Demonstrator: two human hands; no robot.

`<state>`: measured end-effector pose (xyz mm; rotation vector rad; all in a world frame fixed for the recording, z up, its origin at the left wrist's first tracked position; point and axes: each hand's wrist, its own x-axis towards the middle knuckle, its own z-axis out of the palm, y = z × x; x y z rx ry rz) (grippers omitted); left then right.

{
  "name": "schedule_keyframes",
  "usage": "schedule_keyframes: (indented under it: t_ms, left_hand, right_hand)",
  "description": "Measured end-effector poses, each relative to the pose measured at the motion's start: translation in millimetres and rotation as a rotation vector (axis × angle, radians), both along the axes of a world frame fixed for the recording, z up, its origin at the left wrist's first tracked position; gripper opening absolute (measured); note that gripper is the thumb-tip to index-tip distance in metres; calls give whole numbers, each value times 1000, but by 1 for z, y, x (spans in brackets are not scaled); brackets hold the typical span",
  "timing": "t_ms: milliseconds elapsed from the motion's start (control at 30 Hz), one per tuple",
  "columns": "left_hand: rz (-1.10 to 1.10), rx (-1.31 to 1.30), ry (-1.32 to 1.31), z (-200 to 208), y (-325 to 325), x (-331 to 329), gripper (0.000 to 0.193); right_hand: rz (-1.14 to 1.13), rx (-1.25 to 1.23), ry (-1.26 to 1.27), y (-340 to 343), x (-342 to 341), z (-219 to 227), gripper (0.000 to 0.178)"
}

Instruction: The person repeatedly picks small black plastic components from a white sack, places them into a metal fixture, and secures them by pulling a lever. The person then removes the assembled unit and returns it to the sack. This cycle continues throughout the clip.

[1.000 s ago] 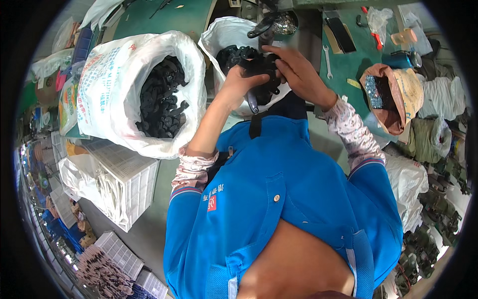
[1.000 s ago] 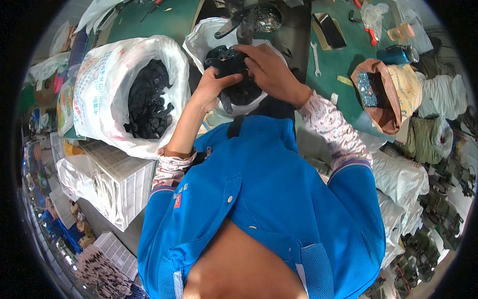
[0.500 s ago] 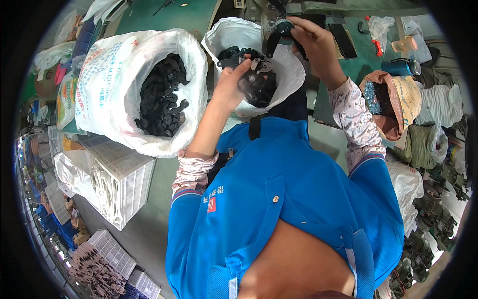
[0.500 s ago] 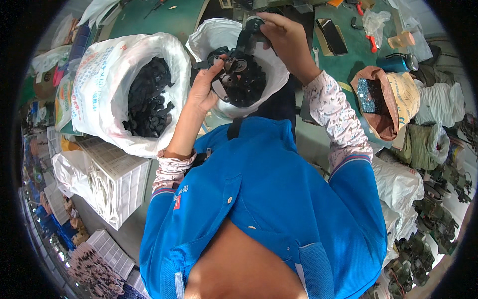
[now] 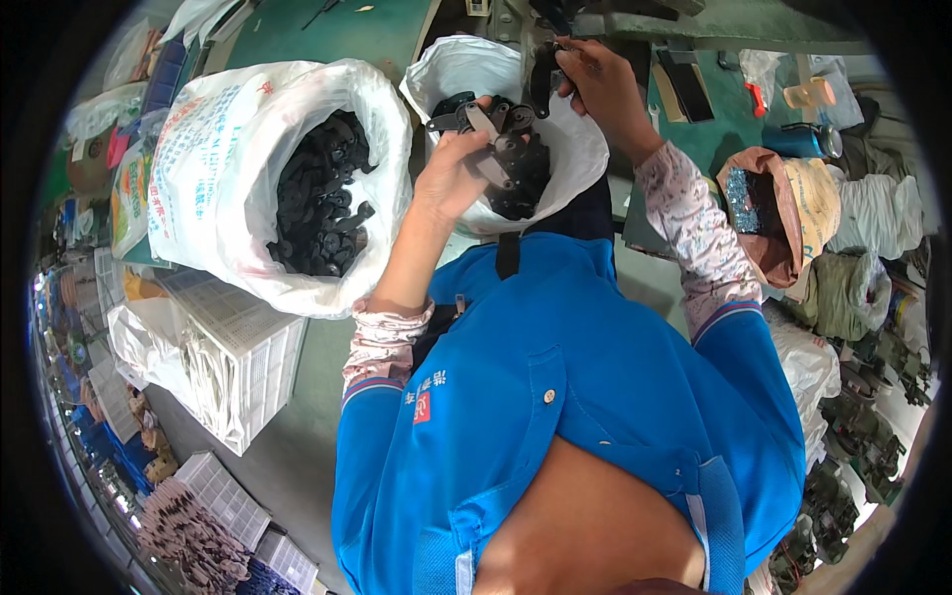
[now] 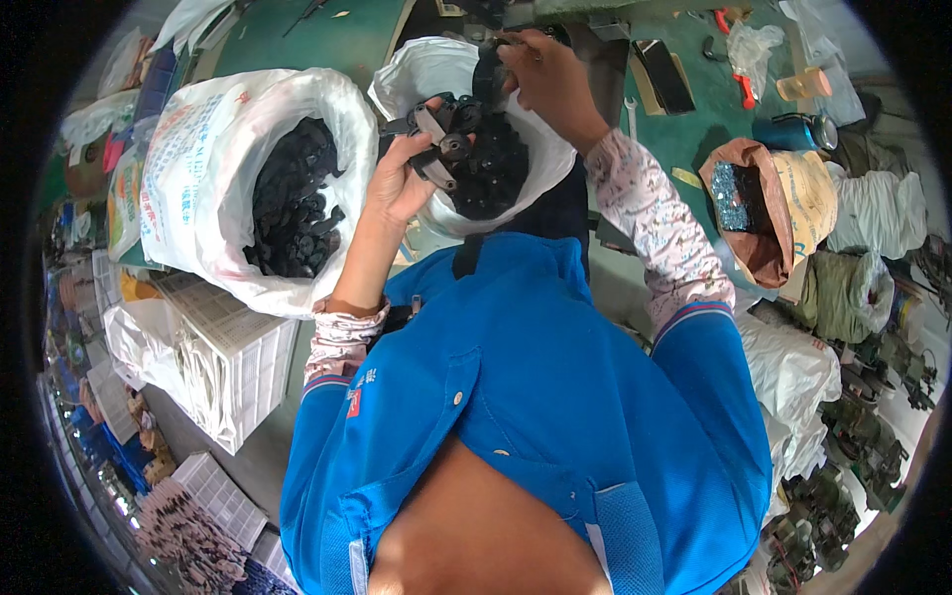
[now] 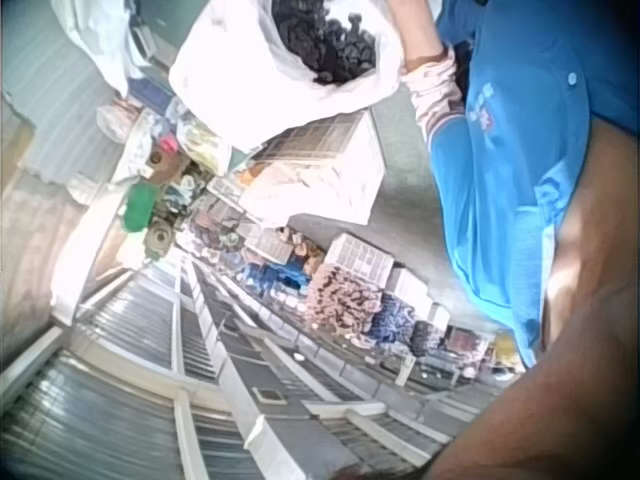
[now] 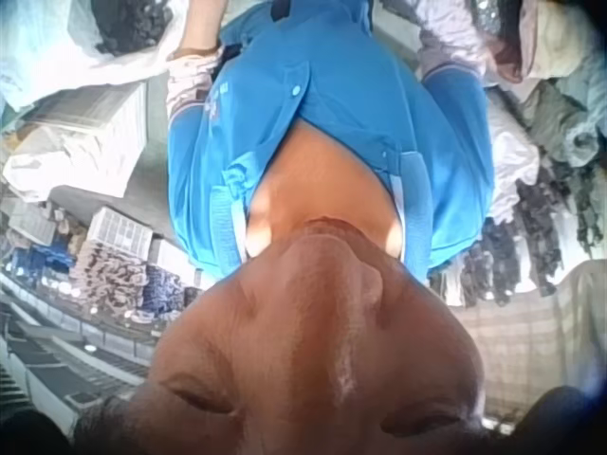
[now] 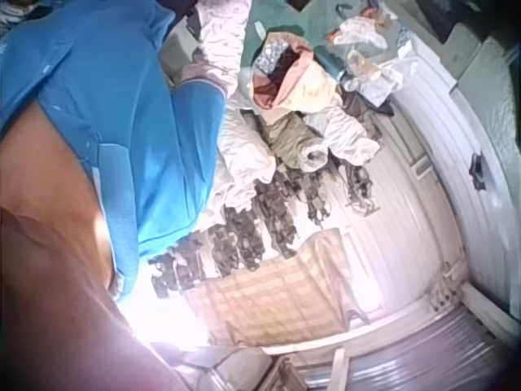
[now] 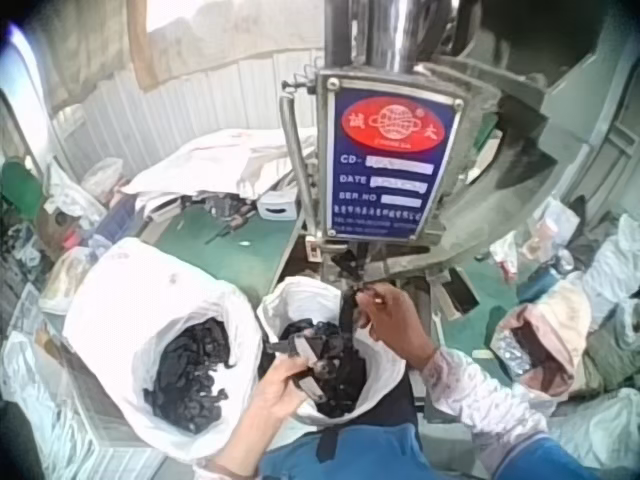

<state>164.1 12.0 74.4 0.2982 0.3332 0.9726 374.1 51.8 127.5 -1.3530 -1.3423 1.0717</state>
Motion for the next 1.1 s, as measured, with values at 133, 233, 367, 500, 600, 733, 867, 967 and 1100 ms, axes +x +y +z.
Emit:
schedule_keyframes:
  t_ms: [133, 233, 367, 500, 600, 733, 867, 967, 1100]
  left_hand:
    - [3, 48, 1, -2, 3, 1, 53]
    - [47, 30, 57, 0, 1, 8, 47]
    - [-59, 82, 159, -10, 5, 8, 40]
    - [48, 23, 166, -3, -1, 13, 37]
    - [47, 8, 223, -5, -8, 14, 36]
    - [21, 55, 297, 1, -10, 19, 37]
    - [-17, 80, 364, 6, -19, 18, 37]
    - [-20, 95, 367, 9, -21, 18, 36]
    - [80, 65, 252, 8, -18, 13, 32]
  right_hand:
    - [-29, -110, 200, -44, -6, -5, 36]
    - [69, -266, 103, -75, -18, -18, 35]
    - [-3, -177, 230, -81, -26, -42, 22]
    - [-147, -6, 450, -79, -20, -36, 15]
    - [-192, 24, 563, -85, -5, -30, 10]
    - [-42, -75, 463, -83, -1, -26, 25]
    - [135, -183, 302, -88, -9, -26, 33]
    - [76, -165, 166, -91, -15, -29, 31]
    - [55, -126, 203, -83, -7, -22, 28]
